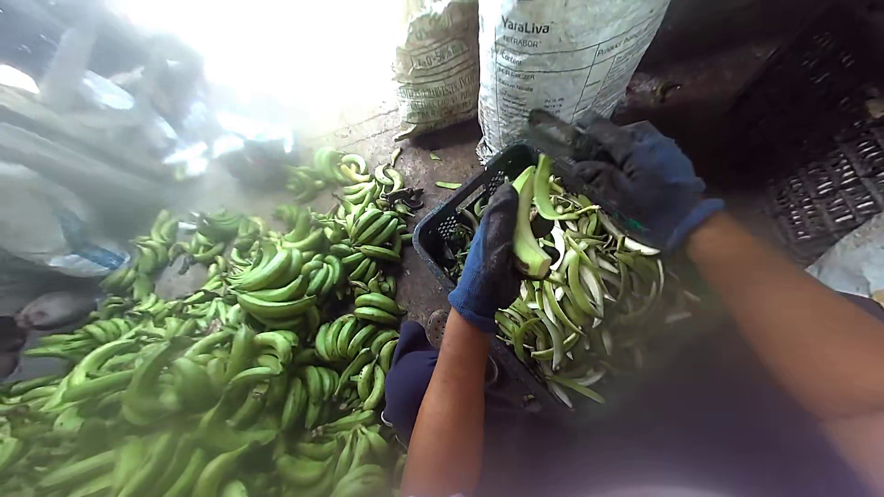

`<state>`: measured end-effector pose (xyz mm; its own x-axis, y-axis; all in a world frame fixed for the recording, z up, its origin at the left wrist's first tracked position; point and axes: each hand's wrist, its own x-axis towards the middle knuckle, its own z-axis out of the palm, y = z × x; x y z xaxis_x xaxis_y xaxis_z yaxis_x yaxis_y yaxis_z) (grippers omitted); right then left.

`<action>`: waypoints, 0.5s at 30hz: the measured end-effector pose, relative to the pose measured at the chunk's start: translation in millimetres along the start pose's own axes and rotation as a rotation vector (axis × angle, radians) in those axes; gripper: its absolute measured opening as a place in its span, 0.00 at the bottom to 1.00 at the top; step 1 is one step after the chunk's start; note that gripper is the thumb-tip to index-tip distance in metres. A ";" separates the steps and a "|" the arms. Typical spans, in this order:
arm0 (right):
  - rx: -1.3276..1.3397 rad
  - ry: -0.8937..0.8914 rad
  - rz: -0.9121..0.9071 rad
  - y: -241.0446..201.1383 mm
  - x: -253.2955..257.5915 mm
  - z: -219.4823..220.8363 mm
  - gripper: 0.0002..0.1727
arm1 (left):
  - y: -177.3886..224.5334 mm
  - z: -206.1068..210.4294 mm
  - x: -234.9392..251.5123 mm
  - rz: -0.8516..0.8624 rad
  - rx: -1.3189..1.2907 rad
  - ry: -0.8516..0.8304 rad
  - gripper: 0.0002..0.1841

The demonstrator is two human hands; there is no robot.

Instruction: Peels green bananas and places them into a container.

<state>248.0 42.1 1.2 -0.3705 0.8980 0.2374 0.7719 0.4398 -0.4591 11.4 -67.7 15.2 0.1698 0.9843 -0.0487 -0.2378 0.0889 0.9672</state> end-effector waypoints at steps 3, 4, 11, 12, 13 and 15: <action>0.205 -0.017 0.080 -4.2 -10.1 -12.9 0.36 | 7.1 -2.6 5.1 -0.020 0.113 0.088 0.23; 0.299 -0.027 0.024 -8.0 -17.6 -11.6 0.35 | 5.9 -3.4 10.6 -0.001 0.167 0.186 0.23; 0.432 -0.151 -0.385 -30.6 -34.5 7.3 0.29 | -9.4 5.8 29.2 0.216 0.124 0.345 0.25; 0.374 -0.091 -0.384 -18.7 -25.2 9.2 0.29 | -6.5 12.4 21.4 0.156 0.073 0.236 0.23; 0.300 -0.021 -0.366 -10.8 -15.1 4.8 0.29 | -1.3 18.6 15.5 0.074 0.045 0.129 0.21; 0.188 0.026 -0.235 -0.8 -1.6 -11.9 0.30 | 7.4 24.4 11.5 -0.063 0.008 -0.028 0.24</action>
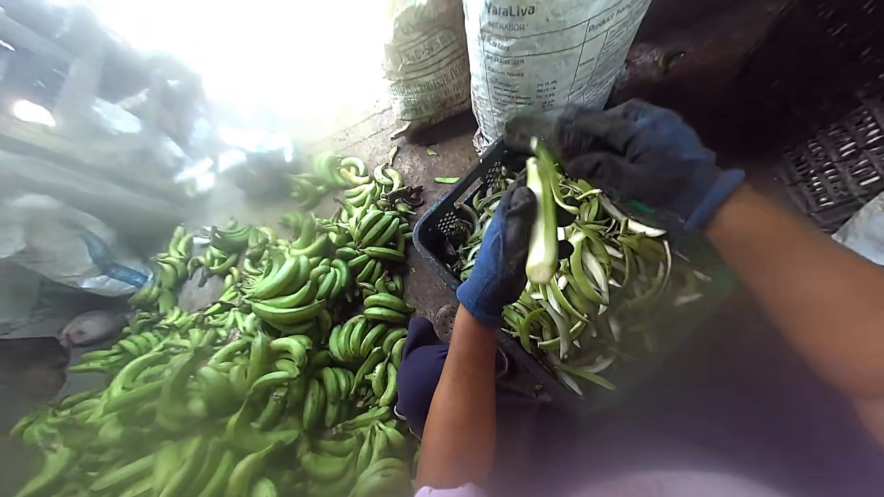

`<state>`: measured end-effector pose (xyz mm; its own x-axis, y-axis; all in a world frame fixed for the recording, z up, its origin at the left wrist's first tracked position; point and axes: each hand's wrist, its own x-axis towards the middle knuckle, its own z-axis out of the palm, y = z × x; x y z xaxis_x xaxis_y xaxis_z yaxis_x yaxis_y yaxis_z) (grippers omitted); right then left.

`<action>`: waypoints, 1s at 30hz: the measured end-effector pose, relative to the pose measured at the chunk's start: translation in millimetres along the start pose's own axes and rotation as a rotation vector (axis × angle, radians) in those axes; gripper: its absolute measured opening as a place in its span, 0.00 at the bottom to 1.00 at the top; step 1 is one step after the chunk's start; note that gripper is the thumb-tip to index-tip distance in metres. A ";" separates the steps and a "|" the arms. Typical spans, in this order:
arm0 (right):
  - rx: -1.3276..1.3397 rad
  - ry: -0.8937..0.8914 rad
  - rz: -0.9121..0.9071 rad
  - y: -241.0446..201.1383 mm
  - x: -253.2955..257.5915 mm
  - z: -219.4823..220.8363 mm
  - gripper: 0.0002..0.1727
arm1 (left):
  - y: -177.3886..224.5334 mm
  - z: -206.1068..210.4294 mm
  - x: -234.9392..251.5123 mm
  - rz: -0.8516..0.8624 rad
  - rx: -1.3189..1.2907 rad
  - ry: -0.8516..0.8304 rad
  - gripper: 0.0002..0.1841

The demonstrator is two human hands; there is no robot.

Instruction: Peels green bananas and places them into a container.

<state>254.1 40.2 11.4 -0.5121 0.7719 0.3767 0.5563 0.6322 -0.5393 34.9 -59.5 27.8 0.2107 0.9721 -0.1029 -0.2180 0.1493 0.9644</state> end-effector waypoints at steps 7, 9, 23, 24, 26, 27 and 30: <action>0.100 -0.109 -0.222 -17.2 -30.0 17.8 0.30 | -17.1 -19.1 26.9 0.319 0.058 0.416 0.24; 0.113 -0.134 -0.237 -28.5 -26.3 17.7 0.31 | -16.1 -16.6 27.1 0.332 -0.040 0.403 0.24; 0.050 -0.100 -0.211 -32.0 -33.5 14.5 0.31 | -11.0 -6.7 33.0 0.232 -0.352 0.432 0.18; 0.022 -0.091 -0.209 -28.2 -34.2 16.7 0.31 | -10.5 -5.1 35.0 0.275 -0.378 0.465 0.17; -0.009 -0.074 -0.173 -20.1 -29.8 12.6 0.31 | -11.5 -3.6 32.9 0.350 -0.276 0.406 0.16; -0.009 -0.075 -0.136 -16.0 -25.9 7.4 0.31 | -9.1 -0.9 29.7 0.323 -0.209 0.356 0.17; 0.117 -0.133 0.049 -11.2 -14.1 -8.8 0.30 | 5.0 5.1 8.9 0.081 0.074 0.047 0.22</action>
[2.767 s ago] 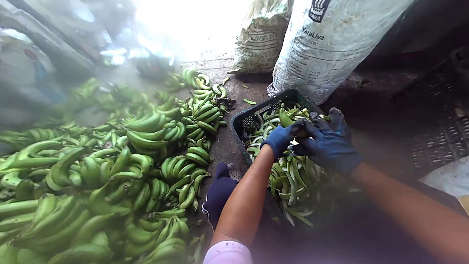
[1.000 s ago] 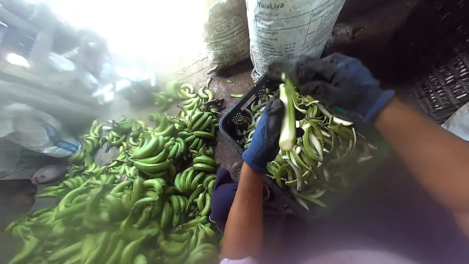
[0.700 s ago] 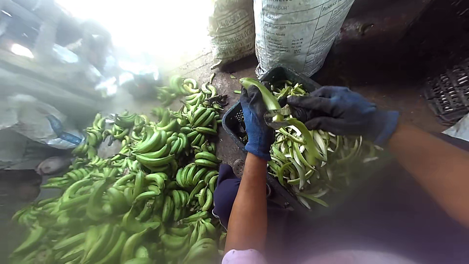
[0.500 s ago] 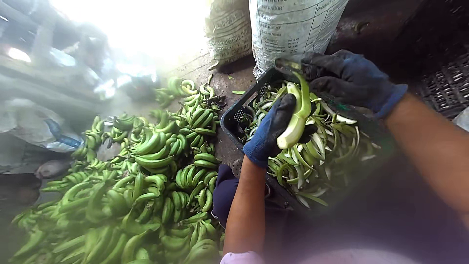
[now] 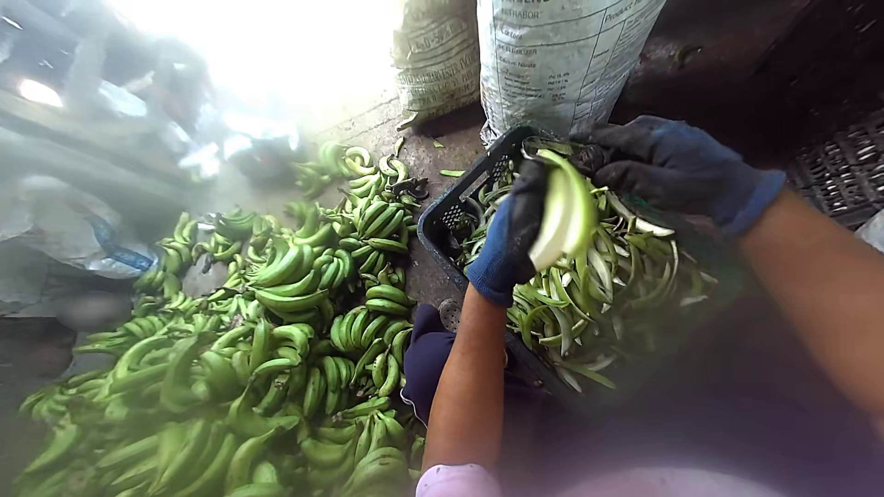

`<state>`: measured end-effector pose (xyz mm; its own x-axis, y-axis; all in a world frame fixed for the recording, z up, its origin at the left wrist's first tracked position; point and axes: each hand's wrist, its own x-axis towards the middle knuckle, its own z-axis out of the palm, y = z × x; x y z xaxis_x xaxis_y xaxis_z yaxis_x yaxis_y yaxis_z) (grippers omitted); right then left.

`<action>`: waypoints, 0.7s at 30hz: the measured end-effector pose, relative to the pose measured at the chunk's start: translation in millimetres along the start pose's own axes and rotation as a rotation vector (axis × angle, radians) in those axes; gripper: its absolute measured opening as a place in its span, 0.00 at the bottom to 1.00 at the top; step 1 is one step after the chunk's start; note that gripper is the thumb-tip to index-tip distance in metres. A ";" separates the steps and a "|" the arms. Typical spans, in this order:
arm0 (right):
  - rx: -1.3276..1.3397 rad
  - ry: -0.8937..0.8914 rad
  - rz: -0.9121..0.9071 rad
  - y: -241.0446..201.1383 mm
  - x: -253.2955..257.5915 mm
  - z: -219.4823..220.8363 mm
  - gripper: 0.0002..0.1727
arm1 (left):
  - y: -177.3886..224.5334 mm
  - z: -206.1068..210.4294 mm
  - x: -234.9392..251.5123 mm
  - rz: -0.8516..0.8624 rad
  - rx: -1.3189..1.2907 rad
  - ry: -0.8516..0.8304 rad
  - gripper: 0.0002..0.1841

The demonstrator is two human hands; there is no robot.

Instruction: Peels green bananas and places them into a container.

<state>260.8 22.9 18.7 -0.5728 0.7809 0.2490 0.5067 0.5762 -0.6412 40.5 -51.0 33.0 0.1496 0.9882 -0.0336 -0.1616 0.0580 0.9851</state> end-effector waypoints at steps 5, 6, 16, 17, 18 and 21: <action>0.165 -0.075 0.117 17.2 0.9 12.4 0.22 | -15.4 0.8 4.0 -0.203 0.138 -0.175 0.23; 0.130 -0.065 0.086 15.4 -0.4 17.8 0.25 | -23.1 -0.9 8.9 -0.187 0.091 -0.033 0.22; -0.255 0.175 -0.350 1.6 -13.9 31.8 0.28 | -27.1 -14.5 34.5 0.139 -0.730 0.330 0.19; -0.275 0.183 -0.344 2.8 -12.9 30.9 0.28 | -27.5 -13.3 34.3 0.163 -0.686 0.323 0.19; -0.286 0.177 -0.314 1.7 -12.4 30.3 0.29 | -26.1 -10.6 33.9 0.180 -0.622 0.319 0.19; -0.194 0.035 0.050 -48.0 -5.8 17.2 0.27 | -21.0 2.3 25.7 0.284 -0.283 0.298 0.16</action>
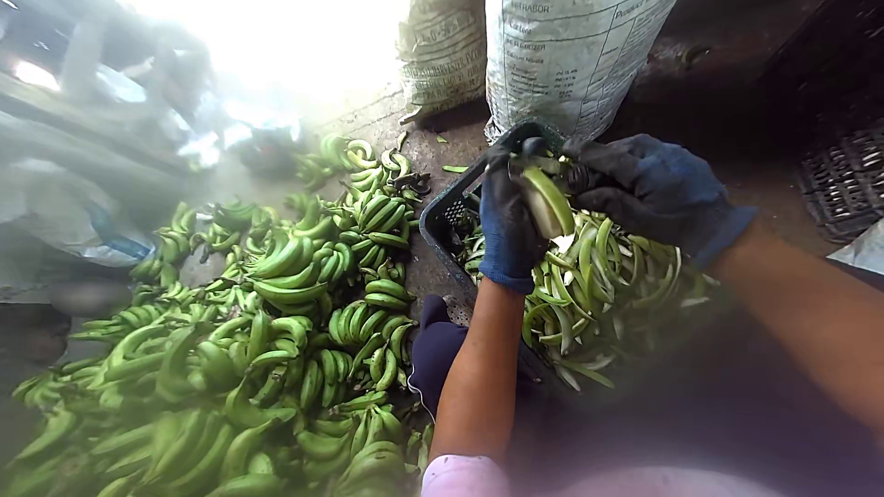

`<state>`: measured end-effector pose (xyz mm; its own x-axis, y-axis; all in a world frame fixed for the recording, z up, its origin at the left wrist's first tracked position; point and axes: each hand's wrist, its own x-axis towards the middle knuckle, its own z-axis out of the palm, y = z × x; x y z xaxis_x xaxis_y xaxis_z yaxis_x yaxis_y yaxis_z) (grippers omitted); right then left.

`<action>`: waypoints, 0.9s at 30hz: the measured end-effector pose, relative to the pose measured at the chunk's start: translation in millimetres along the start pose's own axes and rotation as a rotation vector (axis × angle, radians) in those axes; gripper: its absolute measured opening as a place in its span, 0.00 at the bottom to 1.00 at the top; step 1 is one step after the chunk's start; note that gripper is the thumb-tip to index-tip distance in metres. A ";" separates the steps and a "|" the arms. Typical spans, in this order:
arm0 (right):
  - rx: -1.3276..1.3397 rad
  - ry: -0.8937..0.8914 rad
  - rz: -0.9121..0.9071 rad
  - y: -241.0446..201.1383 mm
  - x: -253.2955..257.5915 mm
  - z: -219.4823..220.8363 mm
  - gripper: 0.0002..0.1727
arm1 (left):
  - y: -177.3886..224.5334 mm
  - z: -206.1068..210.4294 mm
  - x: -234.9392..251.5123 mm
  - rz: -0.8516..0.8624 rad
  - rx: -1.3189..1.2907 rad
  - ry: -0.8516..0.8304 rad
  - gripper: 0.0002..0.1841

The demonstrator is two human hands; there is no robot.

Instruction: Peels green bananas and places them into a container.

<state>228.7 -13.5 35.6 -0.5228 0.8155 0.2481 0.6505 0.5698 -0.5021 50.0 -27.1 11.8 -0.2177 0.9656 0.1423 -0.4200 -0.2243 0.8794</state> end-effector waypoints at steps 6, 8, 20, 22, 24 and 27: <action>0.075 -0.057 0.066 47.4 -0.1 21.6 0.31 | 1.0 3.2 -3.3 -0.006 0.975 -0.118 0.21; 0.212 -0.154 0.318 55.8 2.6 26.1 0.25 | -3.7 7.8 -3.8 -0.049 1.120 -0.262 0.20; 0.031 -0.013 -0.371 54.1 -14.2 20.4 0.32 | 7.4 -20.9 -1.2 -0.386 -0.011 -0.044 0.24; -0.009 -0.003 -0.401 51.2 -15.0 17.5 0.31 | 11.3 -23.1 -2.3 -0.360 -0.101 -0.047 0.25; -0.006 -0.010 -0.342 46.6 -14.0 13.7 0.31 | 11.1 -18.7 -8.2 -0.288 -0.001 -0.036 0.22; 0.096 -0.069 -0.090 46.1 -8.3 14.3 0.32 | 10.4 -10.9 -18.8 -0.097 0.420 -0.138 0.21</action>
<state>255.1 4.7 -1.4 -0.6156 0.7506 0.2403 0.5453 0.6257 -0.5578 40.1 -49.1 13.3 -0.0634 0.9944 0.0844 -0.0327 -0.0866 0.9957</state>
